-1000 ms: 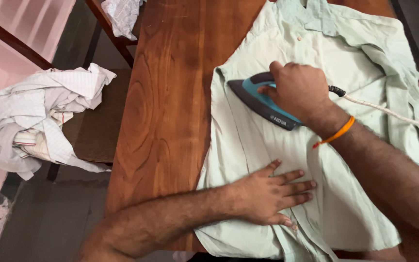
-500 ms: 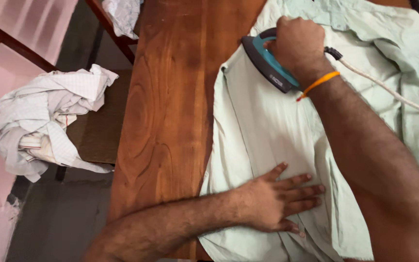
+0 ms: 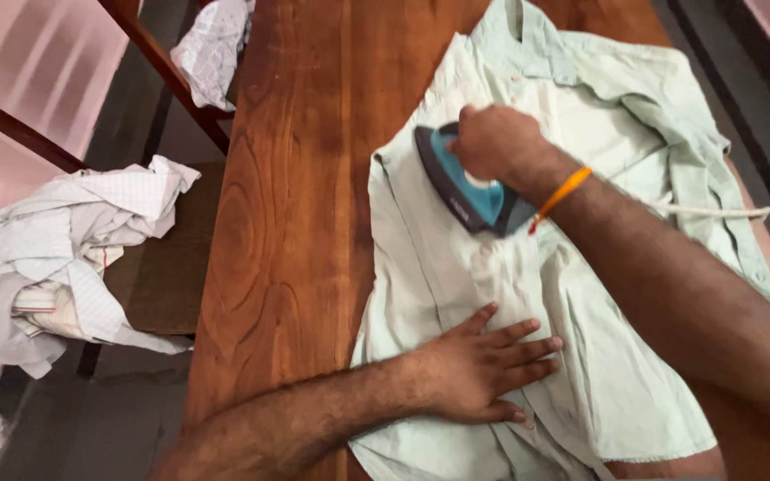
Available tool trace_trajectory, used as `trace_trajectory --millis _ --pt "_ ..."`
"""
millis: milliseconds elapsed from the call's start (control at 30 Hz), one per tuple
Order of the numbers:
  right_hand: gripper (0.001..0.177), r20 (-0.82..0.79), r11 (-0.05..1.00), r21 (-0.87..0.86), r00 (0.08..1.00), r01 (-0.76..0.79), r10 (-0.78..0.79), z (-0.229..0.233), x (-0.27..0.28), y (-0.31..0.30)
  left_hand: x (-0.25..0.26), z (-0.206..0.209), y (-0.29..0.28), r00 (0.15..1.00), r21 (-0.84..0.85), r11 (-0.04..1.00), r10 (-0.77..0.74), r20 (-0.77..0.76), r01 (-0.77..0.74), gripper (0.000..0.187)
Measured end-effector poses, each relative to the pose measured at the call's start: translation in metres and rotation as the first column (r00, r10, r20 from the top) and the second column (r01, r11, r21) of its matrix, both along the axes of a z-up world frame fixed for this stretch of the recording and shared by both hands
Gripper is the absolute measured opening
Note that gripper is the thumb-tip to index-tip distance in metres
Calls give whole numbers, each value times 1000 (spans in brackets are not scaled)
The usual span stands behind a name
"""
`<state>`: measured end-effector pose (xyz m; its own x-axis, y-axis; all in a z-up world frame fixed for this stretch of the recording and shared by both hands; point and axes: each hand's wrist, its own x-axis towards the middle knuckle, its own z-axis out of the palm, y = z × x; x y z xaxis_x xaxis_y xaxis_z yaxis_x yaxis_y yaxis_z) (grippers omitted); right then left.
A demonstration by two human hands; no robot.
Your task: The person irons a light green button-up shirt laid flat on a wooden table. They use a blue electric iron to smooth the front panels, sleeves, and collar, repeatedly adjusting the fabric with their left hand to keep it flat while ironing.
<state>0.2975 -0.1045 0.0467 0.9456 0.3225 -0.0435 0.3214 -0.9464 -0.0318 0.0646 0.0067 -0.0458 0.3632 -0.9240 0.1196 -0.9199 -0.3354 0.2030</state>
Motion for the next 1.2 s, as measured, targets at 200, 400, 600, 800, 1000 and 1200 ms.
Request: trace_trajectory --millis 200,400,600,800,1000,1200 --pt "43 -128 994 -24 987 -103 99 26 -63 -12 2 -5 -1 1000 -17 1000 -12 13 12 73" --pt "35 -86 991 -12 987 -136 134 34 -86 -12 -10 -4 -1 998 -78 997 10 56 -5 73" --pt "35 -25 992 -9 992 -124 123 26 -56 -5 -20 2 -4 1000 -71 997 13 -1 -13 74" --pt "37 -3 999 17 999 -51 51 14 -7 -1 -21 2 -5 997 -100 995 4 -82 -13 78" --pt "38 10 999 -21 1000 26 -26 11 20 -3 2 4 -2 945 -206 974 -155 -287 97 66" --pt "40 47 997 -74 999 24 -20 12 23 -4 131 5 67 930 -531 767 253 -266 -361 40"
